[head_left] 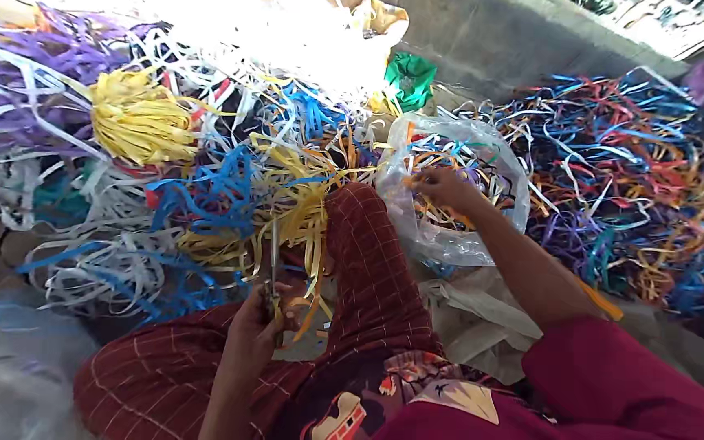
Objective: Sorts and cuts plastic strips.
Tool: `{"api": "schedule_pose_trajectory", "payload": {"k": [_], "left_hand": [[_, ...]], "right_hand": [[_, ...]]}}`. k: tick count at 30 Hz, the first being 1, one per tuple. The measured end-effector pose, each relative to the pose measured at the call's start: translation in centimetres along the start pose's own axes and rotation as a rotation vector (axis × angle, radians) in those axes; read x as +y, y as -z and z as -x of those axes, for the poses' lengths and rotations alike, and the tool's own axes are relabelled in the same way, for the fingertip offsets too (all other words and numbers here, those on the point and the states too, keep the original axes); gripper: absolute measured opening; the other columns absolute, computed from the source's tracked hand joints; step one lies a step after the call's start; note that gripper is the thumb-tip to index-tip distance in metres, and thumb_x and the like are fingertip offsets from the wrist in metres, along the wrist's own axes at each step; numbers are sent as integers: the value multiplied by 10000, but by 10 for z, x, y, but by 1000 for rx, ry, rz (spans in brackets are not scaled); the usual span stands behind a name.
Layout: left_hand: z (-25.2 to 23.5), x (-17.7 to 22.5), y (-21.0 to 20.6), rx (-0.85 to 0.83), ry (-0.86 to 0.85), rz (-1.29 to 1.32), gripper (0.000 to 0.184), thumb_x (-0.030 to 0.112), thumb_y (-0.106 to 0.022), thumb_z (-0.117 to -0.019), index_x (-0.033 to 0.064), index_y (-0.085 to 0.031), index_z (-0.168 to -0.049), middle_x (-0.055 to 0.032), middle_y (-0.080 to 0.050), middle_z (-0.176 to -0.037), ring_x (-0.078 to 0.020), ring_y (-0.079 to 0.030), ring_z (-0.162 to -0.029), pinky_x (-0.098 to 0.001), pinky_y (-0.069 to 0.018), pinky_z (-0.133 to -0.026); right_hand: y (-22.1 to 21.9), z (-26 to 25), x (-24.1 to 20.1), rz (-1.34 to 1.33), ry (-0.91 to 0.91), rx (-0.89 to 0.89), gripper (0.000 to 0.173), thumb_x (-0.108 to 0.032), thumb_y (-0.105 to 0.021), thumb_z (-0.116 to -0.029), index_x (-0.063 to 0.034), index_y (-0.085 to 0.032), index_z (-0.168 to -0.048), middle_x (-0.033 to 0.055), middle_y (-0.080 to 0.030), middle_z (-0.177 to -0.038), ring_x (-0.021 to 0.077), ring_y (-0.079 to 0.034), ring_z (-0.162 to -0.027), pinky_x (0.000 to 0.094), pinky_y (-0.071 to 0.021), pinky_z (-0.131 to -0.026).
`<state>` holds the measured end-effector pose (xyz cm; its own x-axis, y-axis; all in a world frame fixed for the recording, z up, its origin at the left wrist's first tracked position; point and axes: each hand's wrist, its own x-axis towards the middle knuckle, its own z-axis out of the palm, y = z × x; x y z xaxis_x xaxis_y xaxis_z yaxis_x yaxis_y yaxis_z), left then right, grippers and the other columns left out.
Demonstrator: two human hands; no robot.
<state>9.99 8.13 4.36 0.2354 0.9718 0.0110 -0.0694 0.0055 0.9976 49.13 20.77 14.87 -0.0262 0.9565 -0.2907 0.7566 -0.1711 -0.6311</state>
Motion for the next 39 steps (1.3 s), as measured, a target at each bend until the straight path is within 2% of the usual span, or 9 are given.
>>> {"api": "schedule_pose_trajectory", "payload": {"k": [3,6,10,13,17,20,25,30,39], "left_hand": [[8,0,-1,44,81,109,261,182,-679,-940,116,-569,-1168,56,-717,-868,-71,-680,-626,-222,-594,-553],[14,4,-5,44,142,257,217,95,-636,-926,123,-589,-1137,-3,-750,-896,-105,-700,-641,-237,-595,-553],[15,12,-13,-27,178,176,252,11,-584,-913,90,-569,-1152,-6,-746,-906,-149,-744,-789,-308,-639,-733],[13,13,-16,-45,170,-282,306,83,-622,-888,38,-589,-1190,12,-742,-936,-74,-709,-795,-255,-586,-700],[20,14,-16,-52,170,-354,302,62,-613,-892,23,-600,-1191,-21,-757,-963,-111,-741,-796,-298,-627,-726],[25,20,-15,-32,161,-242,243,26,-581,-917,50,-572,-1159,29,-740,-933,-40,-668,-648,-207,-560,-573],[27,14,-6,7,86,-185,386,195,-620,-887,10,-548,-1217,40,-637,-901,-12,-614,-745,-198,-531,-672],[22,15,-1,47,157,-235,501,241,-606,-885,1,-527,-1318,-2,-608,-939,-46,-593,-784,-237,-522,-721],[14,10,4,31,245,-325,422,161,-562,-965,1,-537,-1355,-100,-676,-1058,-117,-662,-837,-316,-564,-775]], "right_hand": [[47,-21,67,-22,-267,194,467,-346,-419,-1111,11,-570,-1371,241,-638,-1068,325,-601,-842,529,-503,-785],[68,-25,81,-7,-290,326,431,-301,-350,-1131,2,-620,-1277,184,-617,-997,252,-595,-758,463,-534,-719],[76,-24,28,264,26,401,316,-232,-524,-1068,-36,-723,-1216,321,-584,-1253,479,-531,-1211,638,-394,-1051],[66,-28,-23,420,269,472,277,-250,-570,-1051,-114,-756,-1206,229,-693,-1145,444,-603,-1158,664,-372,-1044],[37,-32,-81,278,657,556,254,-182,-570,-1038,-57,-770,-1133,161,-749,-1025,273,-711,-915,454,-542,-883],[3,-28,-113,-70,813,389,238,-153,-564,-1034,20,-715,-1099,105,-690,-1002,92,-653,-818,261,-570,-763],[-80,-24,-133,-512,823,3,190,-17,-460,-1020,40,-519,-1191,71,-661,-941,121,-676,-784,320,-606,-733],[-136,-8,-134,-505,683,-245,550,3,-446,-1033,-41,-306,-1563,96,-660,-952,139,-655,-728,311,-589,-677],[-153,-1,-123,-495,501,-512,577,0,-496,-1029,-87,-340,-1578,116,-683,-999,150,-649,-730,312,-578,-682]]}}
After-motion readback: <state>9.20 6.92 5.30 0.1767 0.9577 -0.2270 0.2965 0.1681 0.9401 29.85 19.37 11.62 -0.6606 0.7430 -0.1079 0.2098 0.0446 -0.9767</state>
